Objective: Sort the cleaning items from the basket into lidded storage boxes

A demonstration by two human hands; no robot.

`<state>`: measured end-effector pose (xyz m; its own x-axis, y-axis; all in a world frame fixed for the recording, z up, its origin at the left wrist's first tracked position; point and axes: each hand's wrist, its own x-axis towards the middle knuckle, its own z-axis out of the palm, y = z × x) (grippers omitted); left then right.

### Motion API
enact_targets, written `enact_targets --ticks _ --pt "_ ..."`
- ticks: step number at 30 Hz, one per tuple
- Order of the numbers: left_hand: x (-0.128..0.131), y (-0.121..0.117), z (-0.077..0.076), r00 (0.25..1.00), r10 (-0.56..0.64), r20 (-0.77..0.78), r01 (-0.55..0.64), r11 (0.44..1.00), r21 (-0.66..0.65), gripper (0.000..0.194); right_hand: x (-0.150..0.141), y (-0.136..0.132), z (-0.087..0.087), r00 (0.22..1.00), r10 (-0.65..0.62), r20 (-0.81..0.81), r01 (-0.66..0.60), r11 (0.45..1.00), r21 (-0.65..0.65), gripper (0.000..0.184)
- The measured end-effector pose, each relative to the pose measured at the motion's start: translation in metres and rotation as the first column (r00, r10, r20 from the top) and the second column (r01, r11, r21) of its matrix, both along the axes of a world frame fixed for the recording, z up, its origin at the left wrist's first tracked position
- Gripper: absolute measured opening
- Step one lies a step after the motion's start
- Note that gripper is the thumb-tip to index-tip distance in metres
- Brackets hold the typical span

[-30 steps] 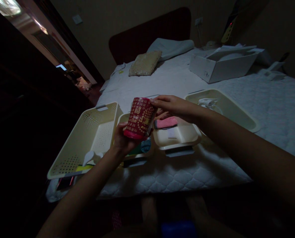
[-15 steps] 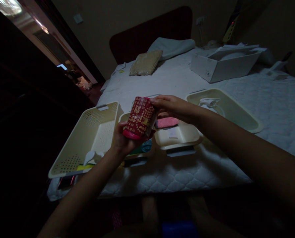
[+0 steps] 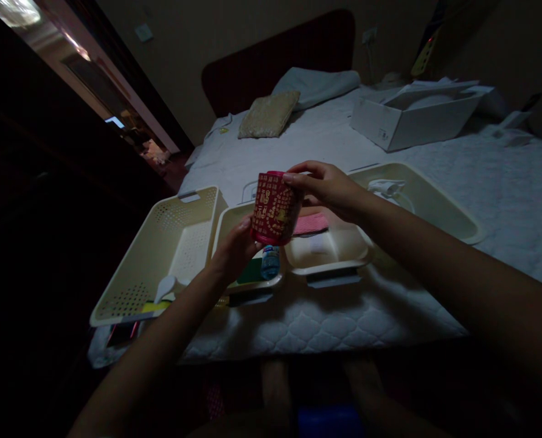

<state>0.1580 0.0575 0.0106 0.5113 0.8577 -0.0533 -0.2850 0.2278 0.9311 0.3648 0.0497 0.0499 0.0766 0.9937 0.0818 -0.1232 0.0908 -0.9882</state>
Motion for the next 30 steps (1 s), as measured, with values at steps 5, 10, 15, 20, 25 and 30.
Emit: enact_targets --ticks 5,10,15,20,25,30 --pt "0.006 0.003 -0.007 0.999 0.032 -0.036 -0.031 0.999 0.004 0.050 -0.004 0.000 0.002 0.997 -0.067 0.050 0.069 0.997 -0.034 0.027" --pt "0.006 0.007 -0.010 0.999 0.041 -0.006 -0.041 0.999 0.010 0.041 -0.006 -0.001 0.001 0.995 -0.072 0.064 0.075 0.996 -0.048 0.034" --pt "0.004 0.007 -0.009 0.997 0.076 0.018 -0.075 0.997 -0.006 0.036 -0.003 -0.002 -0.001 0.998 -0.005 0.064 0.007 1.000 -0.023 0.034" --pt "0.010 0.005 -0.008 0.996 0.091 -0.005 -0.091 0.996 -0.006 0.037 0.002 -0.005 0.001 0.992 0.035 0.119 -0.030 0.998 -0.050 0.034" --pt "0.021 0.000 -0.009 0.997 0.076 -0.028 -0.075 0.996 0.051 0.039 0.008 -0.013 0.003 0.971 0.112 0.210 -0.099 0.992 -0.073 0.040" --pt "0.031 -0.001 -0.009 0.997 0.061 -0.045 -0.057 0.994 0.098 0.042 0.019 -0.017 0.004 0.972 0.088 0.219 -0.073 0.994 -0.076 0.045"
